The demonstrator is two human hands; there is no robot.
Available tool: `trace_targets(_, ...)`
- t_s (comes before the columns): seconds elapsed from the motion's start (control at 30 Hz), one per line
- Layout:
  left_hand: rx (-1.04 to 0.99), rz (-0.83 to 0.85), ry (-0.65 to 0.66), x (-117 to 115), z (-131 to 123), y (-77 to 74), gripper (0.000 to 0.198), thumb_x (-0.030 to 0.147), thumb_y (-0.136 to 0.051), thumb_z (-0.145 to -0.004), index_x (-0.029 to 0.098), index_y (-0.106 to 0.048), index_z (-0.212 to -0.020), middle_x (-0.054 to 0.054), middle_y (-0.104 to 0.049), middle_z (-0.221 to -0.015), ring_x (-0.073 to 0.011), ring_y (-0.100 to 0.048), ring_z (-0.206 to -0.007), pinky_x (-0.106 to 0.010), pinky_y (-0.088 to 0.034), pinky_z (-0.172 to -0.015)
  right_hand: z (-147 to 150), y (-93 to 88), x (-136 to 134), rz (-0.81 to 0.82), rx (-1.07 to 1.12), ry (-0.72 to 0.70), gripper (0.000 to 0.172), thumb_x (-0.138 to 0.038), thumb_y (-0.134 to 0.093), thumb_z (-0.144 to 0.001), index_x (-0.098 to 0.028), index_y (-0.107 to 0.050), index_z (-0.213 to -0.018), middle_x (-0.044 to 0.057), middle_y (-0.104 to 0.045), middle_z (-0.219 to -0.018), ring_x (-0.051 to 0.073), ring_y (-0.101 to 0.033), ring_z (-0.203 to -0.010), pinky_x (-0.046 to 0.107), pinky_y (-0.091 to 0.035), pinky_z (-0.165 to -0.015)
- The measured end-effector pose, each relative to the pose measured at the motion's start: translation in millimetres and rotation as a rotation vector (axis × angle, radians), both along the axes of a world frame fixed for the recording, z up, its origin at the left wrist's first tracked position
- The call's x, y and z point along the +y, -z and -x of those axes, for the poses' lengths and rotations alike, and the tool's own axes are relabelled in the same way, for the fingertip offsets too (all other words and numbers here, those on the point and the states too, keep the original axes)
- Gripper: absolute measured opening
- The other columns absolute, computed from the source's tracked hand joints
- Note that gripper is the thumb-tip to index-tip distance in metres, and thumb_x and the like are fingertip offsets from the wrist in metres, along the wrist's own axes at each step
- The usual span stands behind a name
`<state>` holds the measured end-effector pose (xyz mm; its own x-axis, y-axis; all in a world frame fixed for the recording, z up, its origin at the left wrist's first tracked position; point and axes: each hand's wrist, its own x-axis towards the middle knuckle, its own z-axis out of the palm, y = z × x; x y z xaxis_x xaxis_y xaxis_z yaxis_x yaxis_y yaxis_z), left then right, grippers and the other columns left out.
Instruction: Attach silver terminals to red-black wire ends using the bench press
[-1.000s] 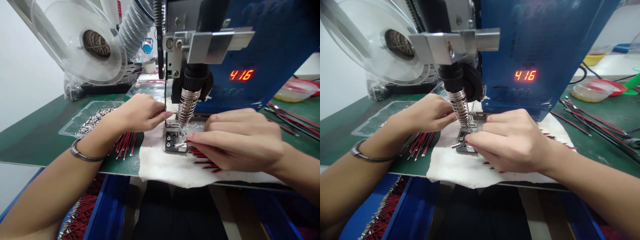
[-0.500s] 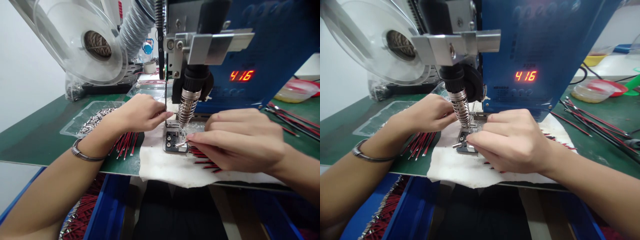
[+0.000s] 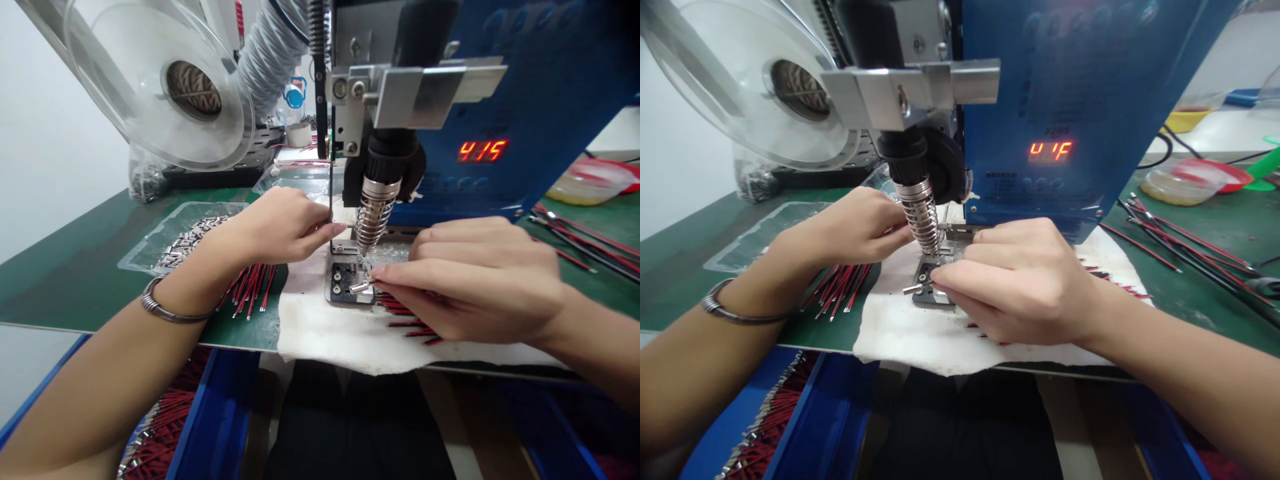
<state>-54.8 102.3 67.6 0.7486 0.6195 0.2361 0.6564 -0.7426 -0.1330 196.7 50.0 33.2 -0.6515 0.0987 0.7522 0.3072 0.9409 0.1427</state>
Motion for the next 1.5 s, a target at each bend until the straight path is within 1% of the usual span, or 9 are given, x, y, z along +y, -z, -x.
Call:
trace_targets(0.1, -0.001, -0.007, 0.008, 0.0, 0.6, 0.4, 0.049, 0.044, -0.038, -0.100, 0.019, -0.052, -0.059, 0.000, -0.043, -0.050, -0.0121, -0.033, -0.045, -0.032, -0.023, -0.052, -0.3, 1.2, 1.4, 0.004, 0.008, -0.018, 0.007, -0.011, -0.070, -0.092, -0.017, -0.068, -0.094, -0.003, -0.064, -0.066, 0.012, -0.053, -0.056, 0.029, -0.046, -0.057)
trace_targets(0.37, 0.000, 0.000, 0.013, -0.6, 0.6, -0.5, 0.049, 0.044, -0.038, -0.099, 0.019, -0.053, -0.060, 0.000, -0.045, -0.049, -0.0123, -0.034, -0.045, -0.032, -0.023, -0.051, -0.9, 1.0, -0.1, 0.004, 0.000, 0.006, 0.009, -0.011, -0.067, -0.094, -0.019, -0.067, -0.096, -0.004, -0.064, -0.067, 0.011, -0.055, -0.056, 0.028, -0.047, -0.058)
trace_targets(0.5, -0.003, -0.006, 0.011, -0.2, 1.0, -0.2, 0.049, 0.043, -0.039, -0.099, 0.019, -0.053, -0.059, -0.001, -0.046, -0.049, -0.0124, -0.035, -0.044, -0.032, -0.023, -0.050, -0.2, -0.2, -1.0, -0.008, 0.008, 0.003, 0.013, -0.007, -0.070, -0.090, -0.019, -0.067, -0.094, -0.004, -0.063, -0.064, 0.011, -0.055, -0.056, 0.028, -0.047, -0.058)
trace_targets(0.73, -0.007, 0.003, 0.017, -1.0, -0.1, -0.8, 0.048, 0.043, -0.039, -0.098, 0.019, -0.051, -0.058, 0.000, -0.043, -0.049, -0.0116, -0.033, -0.044, -0.032, -0.022, -0.050, -2.3, -0.2, 0.3, -0.013, -0.020, -0.017, 0.018, -0.002, -0.067, -0.087, -0.018, -0.067, -0.096, -0.005, -0.059, -0.062, 0.012, -0.055, -0.056, 0.027, -0.048, -0.059)
trace_targets(0.93, -0.015, 0.003, 0.009, -0.8, 0.0, -1.0, 0.047, 0.043, -0.039, -0.097, 0.019, -0.045, -0.057, 0.001, -0.038, -0.049, -0.0111, -0.029, -0.043, -0.032, -0.020, -0.051, -2.4, 0.2, 0.3, -0.011, -0.018, -0.001, 0.018, -0.005, -0.064, -0.091, -0.021, -0.066, -0.099, -0.005, -0.060, -0.063, 0.012, -0.057, -0.057, 0.026, -0.050, -0.060)
trace_targets(1.1, 0.000, 0.011, 0.005, -1.1, 0.6, -0.7, 0.047, 0.043, -0.039, -0.098, 0.019, -0.048, -0.058, 0.000, -0.041, -0.049, -0.0117, -0.031, -0.044, -0.032, -0.021, -0.051, -2.7, -0.3, 0.1, -0.014, -0.013, -0.020, 0.018, -0.003, -0.068, -0.087, -0.017, -0.068, -0.098, -0.005, -0.058, -0.063, 0.013, -0.056, -0.058, 0.028, -0.049, -0.059)
trace_targets(1.23, -0.002, 0.000, 0.012, -0.6, 0.8, 0.1, 0.048, 0.043, -0.039, -0.098, 0.019, -0.051, -0.058, 0.000, -0.044, -0.049, -0.0121, -0.033, -0.044, -0.032, -0.021, -0.051, -2.9, -0.7, -0.9, -0.004, -0.009, -0.014, 0.018, -0.004, -0.069, -0.089, -0.018, -0.068, -0.099, -0.006, -0.055, -0.064, 0.012, -0.057, -0.059, 0.027, -0.050, -0.060)
trace_targets(1.37, -0.005, -0.005, 0.020, -0.1, 0.9, 0.1, 0.048, 0.043, -0.039, -0.098, 0.019, -0.050, -0.058, 0.000, -0.044, -0.049, -0.0118, -0.033, -0.044, -0.032, -0.022, -0.051, -3.0, -0.8, -1.3, -0.015, -0.004, 0.005, 0.017, -0.006, -0.068, -0.090, -0.020, -0.068, -0.100, -0.005, -0.058, -0.066, 0.012, -0.058, -0.061, 0.027, -0.052, -0.062)
trace_targets(1.5, -0.004, 0.002, 0.008, -0.4, 0.9, -0.3, 0.047, 0.043, -0.039, -0.098, 0.019, -0.048, -0.058, 0.000, -0.042, -0.050, -0.0114, -0.031, -0.045, -0.032, -0.021, -0.052, -2.6, -0.7, -0.5, -0.019, 0.005, -0.010, 0.019, -0.004, -0.069, -0.088, -0.019, -0.069, -0.100, -0.003, -0.061, -0.067, 0.013, -0.058, -0.063, 0.028, -0.053, -0.063)
